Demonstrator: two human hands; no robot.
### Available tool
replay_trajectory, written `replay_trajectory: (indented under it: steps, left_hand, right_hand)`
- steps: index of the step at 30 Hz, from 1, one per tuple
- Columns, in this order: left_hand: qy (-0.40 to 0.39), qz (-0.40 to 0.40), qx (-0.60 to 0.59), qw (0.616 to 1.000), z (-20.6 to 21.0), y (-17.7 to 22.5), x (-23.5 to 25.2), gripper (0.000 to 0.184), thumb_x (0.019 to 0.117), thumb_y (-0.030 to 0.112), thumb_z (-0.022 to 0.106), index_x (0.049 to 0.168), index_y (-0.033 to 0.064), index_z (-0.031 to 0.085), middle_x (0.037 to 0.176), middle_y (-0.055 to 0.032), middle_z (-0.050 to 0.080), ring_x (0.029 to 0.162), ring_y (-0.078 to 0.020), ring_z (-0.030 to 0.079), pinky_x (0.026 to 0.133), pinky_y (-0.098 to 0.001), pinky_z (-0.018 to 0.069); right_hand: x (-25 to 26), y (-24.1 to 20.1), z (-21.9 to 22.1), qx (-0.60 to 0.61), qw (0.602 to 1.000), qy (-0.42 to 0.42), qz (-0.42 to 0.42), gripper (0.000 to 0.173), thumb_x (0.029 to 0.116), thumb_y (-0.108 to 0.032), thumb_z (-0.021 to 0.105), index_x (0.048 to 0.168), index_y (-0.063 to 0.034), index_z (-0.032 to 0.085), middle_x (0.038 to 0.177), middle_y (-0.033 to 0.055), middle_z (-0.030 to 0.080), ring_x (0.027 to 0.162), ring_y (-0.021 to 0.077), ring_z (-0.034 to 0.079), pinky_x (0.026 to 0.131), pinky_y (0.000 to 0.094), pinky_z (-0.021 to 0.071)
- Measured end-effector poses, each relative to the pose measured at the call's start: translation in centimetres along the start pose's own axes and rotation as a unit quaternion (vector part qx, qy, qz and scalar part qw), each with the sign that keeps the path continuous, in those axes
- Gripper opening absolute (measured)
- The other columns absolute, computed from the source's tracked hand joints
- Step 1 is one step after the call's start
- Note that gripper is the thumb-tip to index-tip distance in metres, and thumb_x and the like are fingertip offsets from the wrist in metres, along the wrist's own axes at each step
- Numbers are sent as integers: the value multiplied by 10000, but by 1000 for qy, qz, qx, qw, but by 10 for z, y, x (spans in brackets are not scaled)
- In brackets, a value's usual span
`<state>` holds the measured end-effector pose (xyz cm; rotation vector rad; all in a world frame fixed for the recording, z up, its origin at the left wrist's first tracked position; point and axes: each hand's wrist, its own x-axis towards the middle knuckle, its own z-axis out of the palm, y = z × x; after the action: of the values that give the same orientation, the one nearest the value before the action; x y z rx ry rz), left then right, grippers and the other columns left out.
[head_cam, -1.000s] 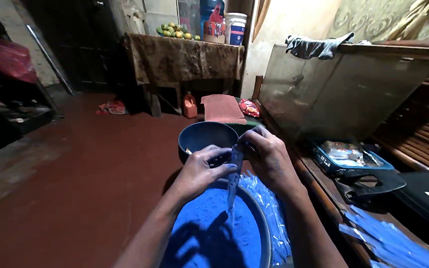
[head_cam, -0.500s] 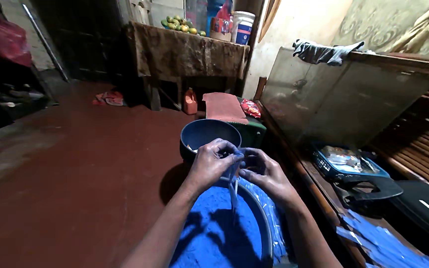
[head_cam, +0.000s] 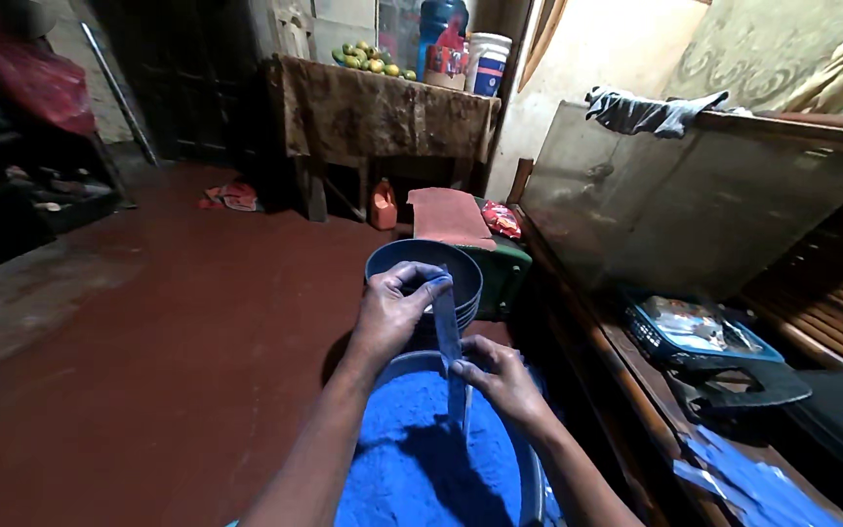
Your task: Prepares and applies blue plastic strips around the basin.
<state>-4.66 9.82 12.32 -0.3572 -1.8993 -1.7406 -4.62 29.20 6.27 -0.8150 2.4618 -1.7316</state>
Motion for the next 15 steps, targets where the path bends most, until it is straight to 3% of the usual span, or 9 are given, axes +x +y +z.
replay_trajectory:
  steps: [6,15]
  left_hand:
    - [36,22,14,999,-10,9,1,68,888,112,789,935,100,742,876,27,689,725,-36,633,662,-185,540]
    - [29,25,9,999,-10,14,-6,66,898,98,777,900,87,712,832,29,676,695,-29,620,635,-173,528]
  right_hand:
    - [-6,10,5,9,998,-42,38,235,975,-78,647,1180,38,651,994,53,736,881,39,700,835,213,575]
    - [-20,37,15,-56,997,-50,10,225,997,-146,624,1148,18,658,921,51,693,810,42,648,786,234,542]
